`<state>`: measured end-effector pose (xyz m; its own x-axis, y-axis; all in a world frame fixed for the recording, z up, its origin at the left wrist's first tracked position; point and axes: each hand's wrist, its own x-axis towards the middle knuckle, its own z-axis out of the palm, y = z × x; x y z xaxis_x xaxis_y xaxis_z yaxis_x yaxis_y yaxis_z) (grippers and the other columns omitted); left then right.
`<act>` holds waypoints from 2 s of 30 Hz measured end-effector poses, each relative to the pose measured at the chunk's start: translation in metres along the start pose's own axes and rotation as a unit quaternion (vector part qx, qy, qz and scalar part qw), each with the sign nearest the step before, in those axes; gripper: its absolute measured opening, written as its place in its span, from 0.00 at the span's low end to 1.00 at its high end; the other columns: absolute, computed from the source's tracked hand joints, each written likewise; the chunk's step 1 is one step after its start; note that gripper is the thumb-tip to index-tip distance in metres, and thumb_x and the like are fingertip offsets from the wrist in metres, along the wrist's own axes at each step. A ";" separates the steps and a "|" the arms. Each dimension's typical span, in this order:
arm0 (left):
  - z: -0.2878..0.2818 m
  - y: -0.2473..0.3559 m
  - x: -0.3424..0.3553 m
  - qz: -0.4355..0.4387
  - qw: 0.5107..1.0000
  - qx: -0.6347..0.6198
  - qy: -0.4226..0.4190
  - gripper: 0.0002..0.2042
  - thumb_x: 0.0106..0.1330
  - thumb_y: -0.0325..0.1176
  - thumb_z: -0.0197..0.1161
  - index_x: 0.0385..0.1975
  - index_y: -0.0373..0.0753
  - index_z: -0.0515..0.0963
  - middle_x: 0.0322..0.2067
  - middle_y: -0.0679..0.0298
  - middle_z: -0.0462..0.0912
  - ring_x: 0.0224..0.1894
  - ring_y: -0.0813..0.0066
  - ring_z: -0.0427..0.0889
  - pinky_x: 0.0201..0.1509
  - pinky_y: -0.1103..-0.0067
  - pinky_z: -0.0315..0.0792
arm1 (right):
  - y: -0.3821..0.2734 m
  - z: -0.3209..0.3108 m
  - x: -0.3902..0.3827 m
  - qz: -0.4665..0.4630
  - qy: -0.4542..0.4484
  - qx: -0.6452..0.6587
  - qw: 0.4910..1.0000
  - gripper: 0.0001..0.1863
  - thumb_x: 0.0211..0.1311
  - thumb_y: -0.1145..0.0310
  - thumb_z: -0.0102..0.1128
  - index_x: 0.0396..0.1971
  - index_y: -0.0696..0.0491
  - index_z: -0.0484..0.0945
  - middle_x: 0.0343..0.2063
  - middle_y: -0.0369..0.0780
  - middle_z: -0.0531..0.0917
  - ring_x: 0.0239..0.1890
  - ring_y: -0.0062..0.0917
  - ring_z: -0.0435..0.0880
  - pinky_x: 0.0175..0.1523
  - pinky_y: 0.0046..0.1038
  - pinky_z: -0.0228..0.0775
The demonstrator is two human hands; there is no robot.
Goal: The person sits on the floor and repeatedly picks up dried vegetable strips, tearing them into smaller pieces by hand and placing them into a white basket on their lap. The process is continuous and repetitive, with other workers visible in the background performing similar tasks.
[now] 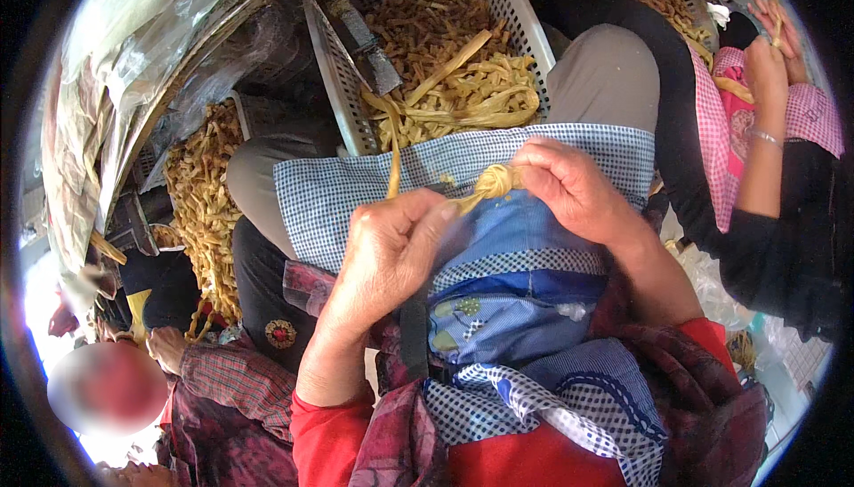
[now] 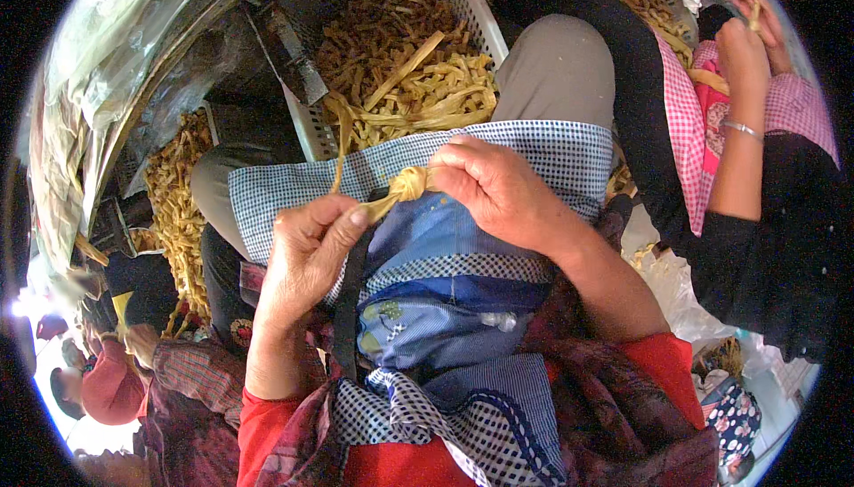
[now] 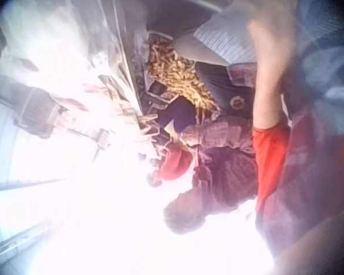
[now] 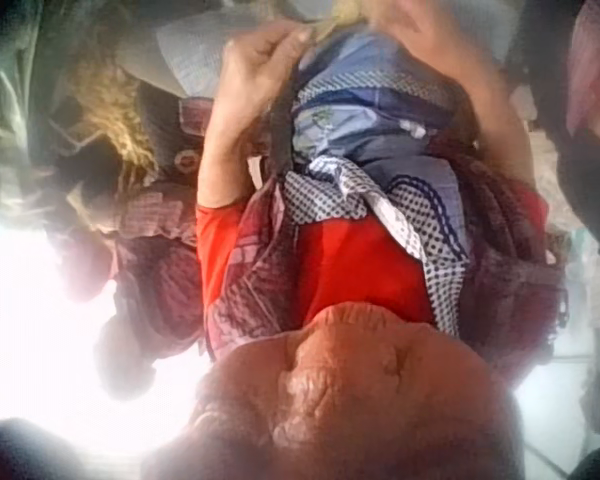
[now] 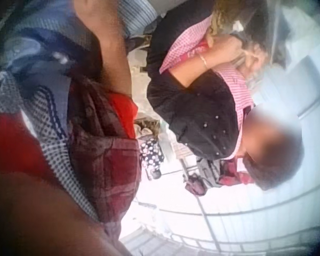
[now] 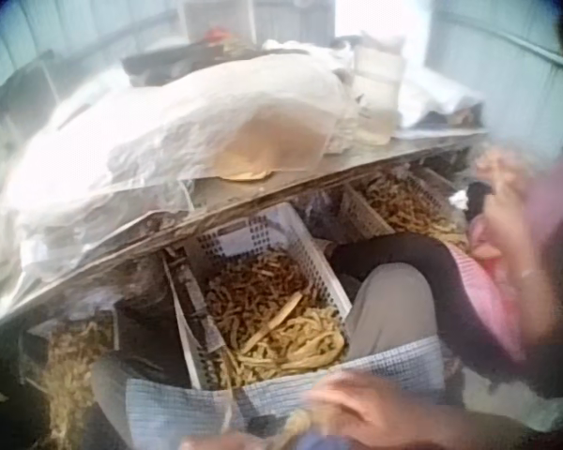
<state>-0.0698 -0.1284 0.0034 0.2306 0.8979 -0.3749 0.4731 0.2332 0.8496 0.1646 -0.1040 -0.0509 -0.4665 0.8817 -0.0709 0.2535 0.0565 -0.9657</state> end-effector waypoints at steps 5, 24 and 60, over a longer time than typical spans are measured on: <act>0.014 -0.014 -0.008 -0.025 0.990 -0.128 -0.059 0.10 0.69 0.34 0.58 0.31 0.32 0.78 0.18 0.68 0.76 0.23 0.85 0.69 0.25 0.80 0.67 | -0.038 0.001 0.017 -0.245 -0.044 -0.366 0.897 0.22 0.50 0.57 0.60 0.42 0.55 0.76 0.41 0.41 0.76 0.45 0.34 0.75 0.54 0.34 0.67; 0.009 0.069 0.055 0.371 0.865 0.338 0.028 0.09 0.62 0.31 0.62 0.19 0.41 0.75 0.17 0.65 0.68 0.15 0.68 0.71 0.19 0.75 0.66 | -0.039 -0.018 -0.019 -0.035 -0.266 0.263 0.927 0.27 0.43 0.49 0.75 0.34 0.55 0.78 0.19 0.35 0.78 0.22 0.21 0.75 0.27 0.27 0.64; -0.004 -0.006 0.013 0.038 0.990 -0.135 0.002 0.14 0.70 0.41 0.58 0.33 0.35 0.80 0.22 0.75 0.72 0.25 0.85 0.66 0.29 0.84 0.63 | -0.052 -0.020 0.053 0.029 0.060 0.318 0.946 0.17 0.71 0.55 0.47 0.34 0.56 0.73 0.30 0.37 0.76 0.20 0.10 0.68 0.24 0.13 0.65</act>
<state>-0.0735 -0.1169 -0.0051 0.2523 0.9183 -0.3050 0.2093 0.2559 0.9438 0.1441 -0.0507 0.0005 -0.3577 0.9240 -0.1355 -0.3028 -0.2520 -0.9192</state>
